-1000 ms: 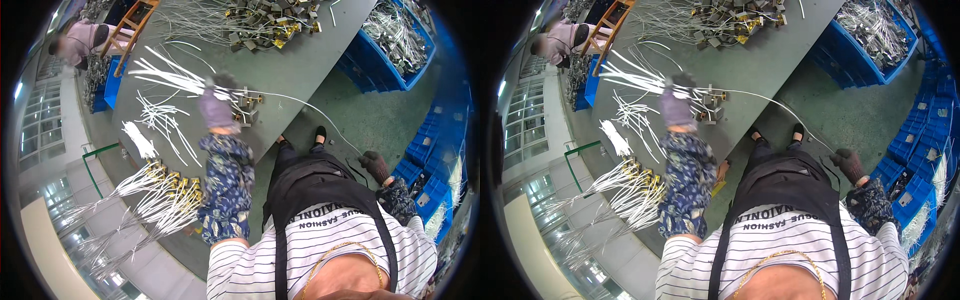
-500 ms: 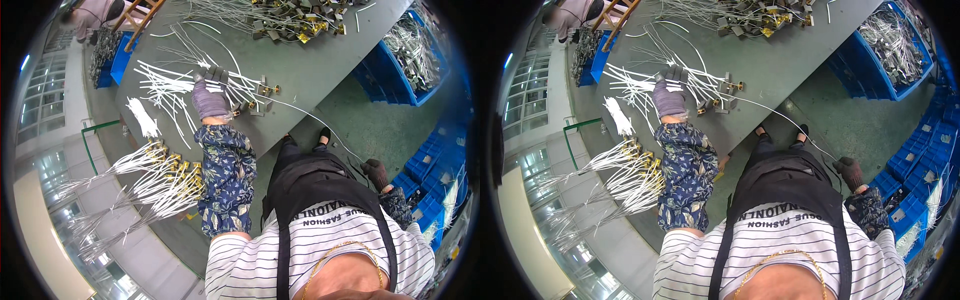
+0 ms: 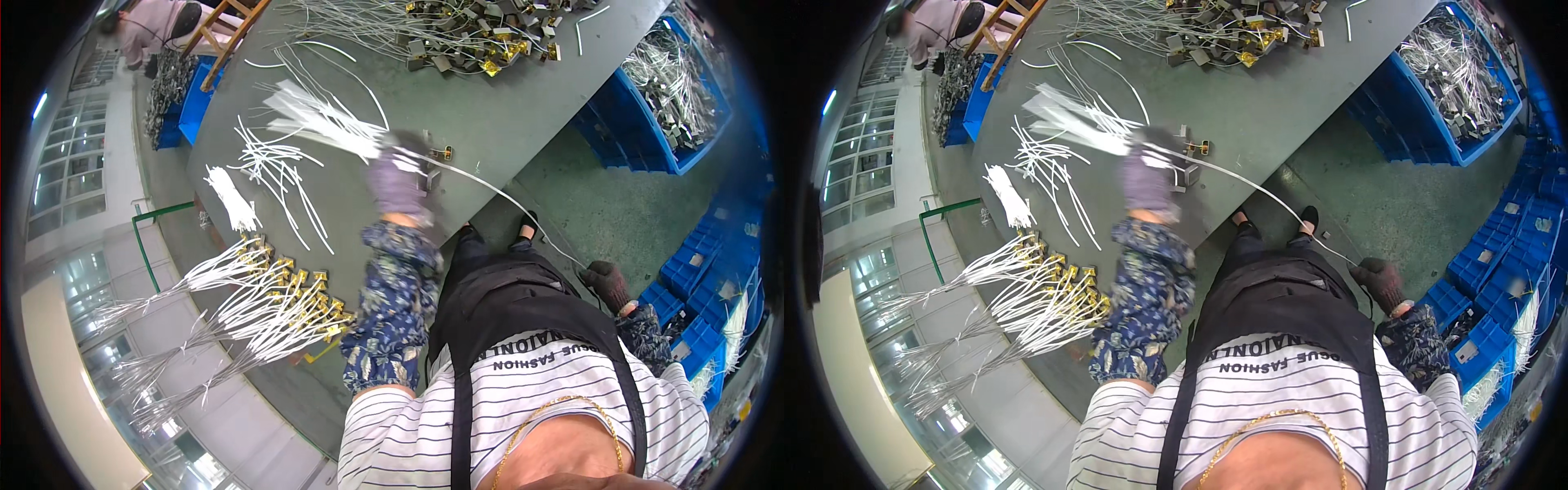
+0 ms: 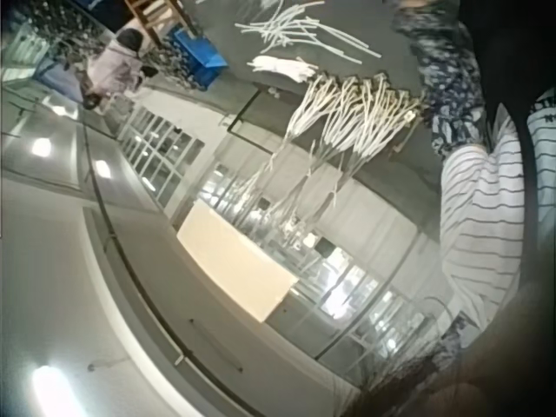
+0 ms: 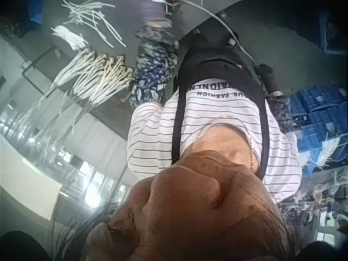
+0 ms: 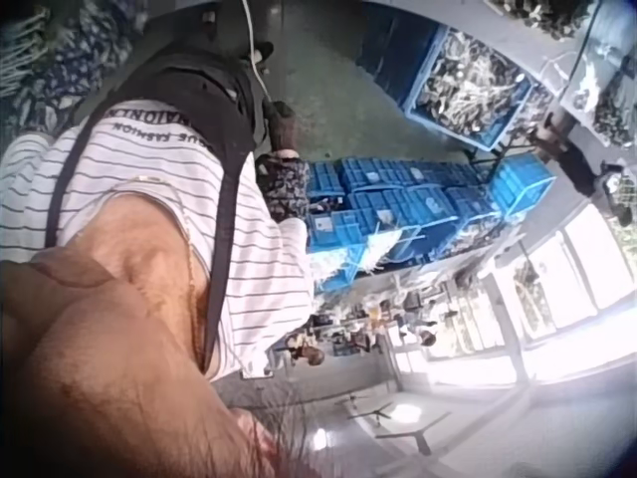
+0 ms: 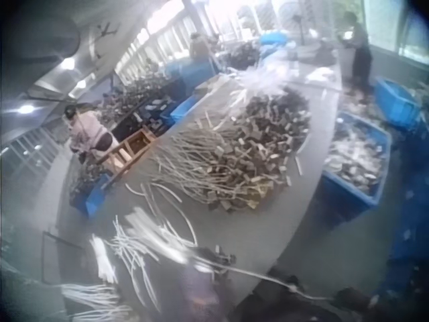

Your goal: Sorting and arranging bundles of white electronic wires on a workbench in a production facility.

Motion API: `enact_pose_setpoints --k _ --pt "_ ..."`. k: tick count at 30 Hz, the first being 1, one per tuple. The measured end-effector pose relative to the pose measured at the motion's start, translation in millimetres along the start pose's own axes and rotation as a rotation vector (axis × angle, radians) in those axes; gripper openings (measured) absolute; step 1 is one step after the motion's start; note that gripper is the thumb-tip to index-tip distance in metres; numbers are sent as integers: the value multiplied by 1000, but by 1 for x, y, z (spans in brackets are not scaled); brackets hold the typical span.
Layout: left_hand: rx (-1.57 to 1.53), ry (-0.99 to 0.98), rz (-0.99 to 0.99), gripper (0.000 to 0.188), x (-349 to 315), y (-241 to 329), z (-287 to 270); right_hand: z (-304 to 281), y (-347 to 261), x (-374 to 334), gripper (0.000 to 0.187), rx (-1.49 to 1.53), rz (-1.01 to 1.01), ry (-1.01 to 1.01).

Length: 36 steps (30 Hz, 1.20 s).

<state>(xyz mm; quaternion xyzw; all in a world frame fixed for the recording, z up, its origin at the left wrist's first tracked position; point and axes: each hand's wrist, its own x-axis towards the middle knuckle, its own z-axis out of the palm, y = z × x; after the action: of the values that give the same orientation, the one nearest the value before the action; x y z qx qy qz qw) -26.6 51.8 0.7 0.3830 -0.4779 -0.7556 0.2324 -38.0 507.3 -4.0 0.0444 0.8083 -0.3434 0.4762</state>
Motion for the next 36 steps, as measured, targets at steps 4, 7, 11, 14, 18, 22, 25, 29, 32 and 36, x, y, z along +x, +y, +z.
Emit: enact_pose_setpoints --k 4,7,11,14,18,22,25,29,32,36 --pt "176 46 -91 26 -38 -25 35 2 26 18 31 8 -12 13" --pt "-134 51 -30 31 -6 24 12 -6 26 14 31 57 48 23" --pt "-315 2 74 37 16 68 1 -11 47 13 25 54 114 84" --pt "-341 23 97 36 17 76 1 -10 45 16 23 46 78 68" --pt "-400 85 115 34 17 78 0 -16 38 17 27 47 122 1" --pt "-326 50 68 28 7 67 11 -14 22 9 28 23 75 4" --pt "885 -285 256 17 -16 -10 -2 4 -21 16 30 8 -201 18" --pt "702 -343 -95 22 -90 -16 71 18 -85 28 31 207 -104 -57" --pt "1579 -247 538 26 -31 3 -10 20 -112 31 32 72 -232 -102" --pt "259 -7 43 25 -25 53 38 27 -170 44 45 -192 -451 -114"
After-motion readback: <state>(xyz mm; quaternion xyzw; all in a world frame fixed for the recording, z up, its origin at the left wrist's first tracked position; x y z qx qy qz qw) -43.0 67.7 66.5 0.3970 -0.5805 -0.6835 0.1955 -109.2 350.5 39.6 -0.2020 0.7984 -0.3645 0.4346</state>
